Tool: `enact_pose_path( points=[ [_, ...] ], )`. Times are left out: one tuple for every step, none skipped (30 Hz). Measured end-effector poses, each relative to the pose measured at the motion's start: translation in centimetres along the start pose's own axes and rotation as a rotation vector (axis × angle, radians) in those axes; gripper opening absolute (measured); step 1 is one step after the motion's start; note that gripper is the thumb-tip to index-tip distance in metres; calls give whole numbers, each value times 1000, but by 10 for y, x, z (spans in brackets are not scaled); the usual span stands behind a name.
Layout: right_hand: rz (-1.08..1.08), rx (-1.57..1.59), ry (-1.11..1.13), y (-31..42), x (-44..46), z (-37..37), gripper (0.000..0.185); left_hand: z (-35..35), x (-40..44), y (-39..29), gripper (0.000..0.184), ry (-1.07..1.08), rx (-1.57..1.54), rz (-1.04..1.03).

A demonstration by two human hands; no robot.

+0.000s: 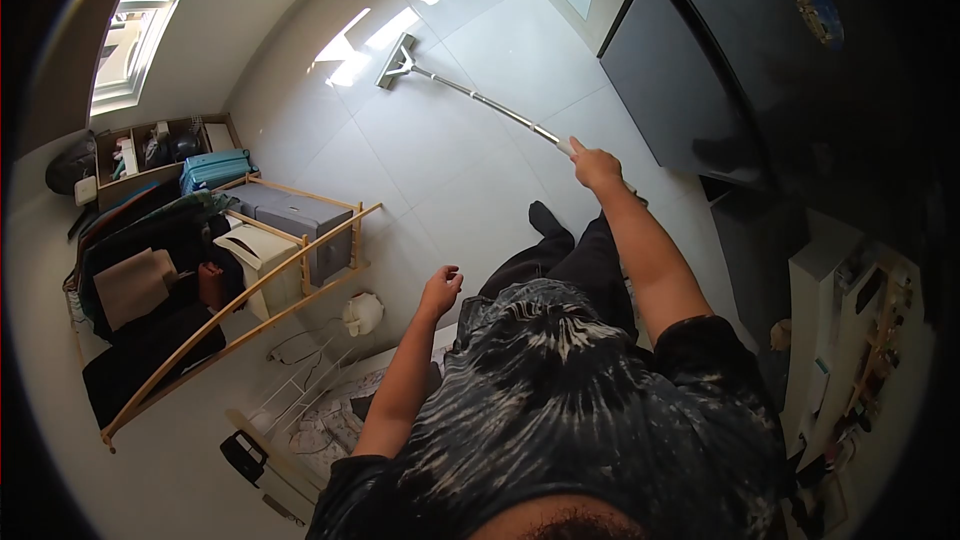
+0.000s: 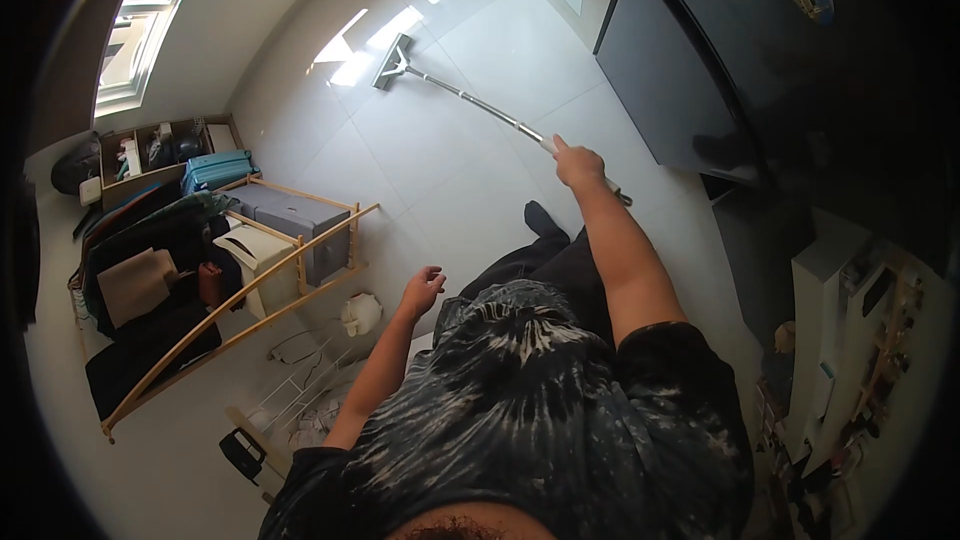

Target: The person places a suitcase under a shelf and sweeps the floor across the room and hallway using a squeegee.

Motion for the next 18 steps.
enact_pose_path(
  points=[
    [-24,0,8,-27,-19,-12,46,-5,5,4,38,9,11,-7],
    [-49,-2,23,-58,-46,-29,45,-10,6,2,39,20,17,2],
    [-72,4,23,-94,-77,-48,47,-14,8,1,39,33,22,13],
    [-103,-6,26,-129,-119,-61,46,-20,13,4,39,40,12,4],
    [-125,-18,7,-155,-169,-64,45,-28,22,15,40,59,22,18],
    [-147,-34,-36,-182,-219,-69,44,-37,32,24,40,76,31,35],
    [-160,-38,-62,-212,-269,-81,43,-43,39,33,40,79,23,37],
    [-237,-53,-23,-228,-320,-81,43,-50,45,41,40,104,34,62],
    [-310,-79,51,-245,-368,-84,43,-55,51,41,41,126,45,81],
    [-352,-130,82,-261,-413,-89,44,-56,51,36,41,127,41,74],
    [-394,-114,97,-269,-453,-92,44,-59,49,29,41,147,74,90],
    [-436,-96,112,-273,-480,-91,45,-61,48,20,41,166,107,106],
    [-439,-98,105,-273,-494,-90,45,-64,50,11,41,167,106,99],
    [-407,-107,92,-267,-501,-89,46,-64,52,-1,40,143,169,25],
    [-374,-114,83,-262,-502,-92,47,-64,53,-10,40,119,235,-45],
    [-375,-109,84,-259,-497,-95,47,-63,53,-17,40,119,240,-45],
    [-360,-92,69,-256,-483,-96,47,-64,55,-29,40,127,126,-40],
    [-345,-74,57,-253,-468,-98,47,-65,56,-40,40,136,12,-34]
  ],
)
Point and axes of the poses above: each hand's wrist, its own x-axis towards the middle knuckle, its own z-axis out of the back of the hand, y = z × x, the point moved 5 cm from there along x, towards the middle knuckle, and after that the axes turned 4 degrees about z, right-handed, at the moved point
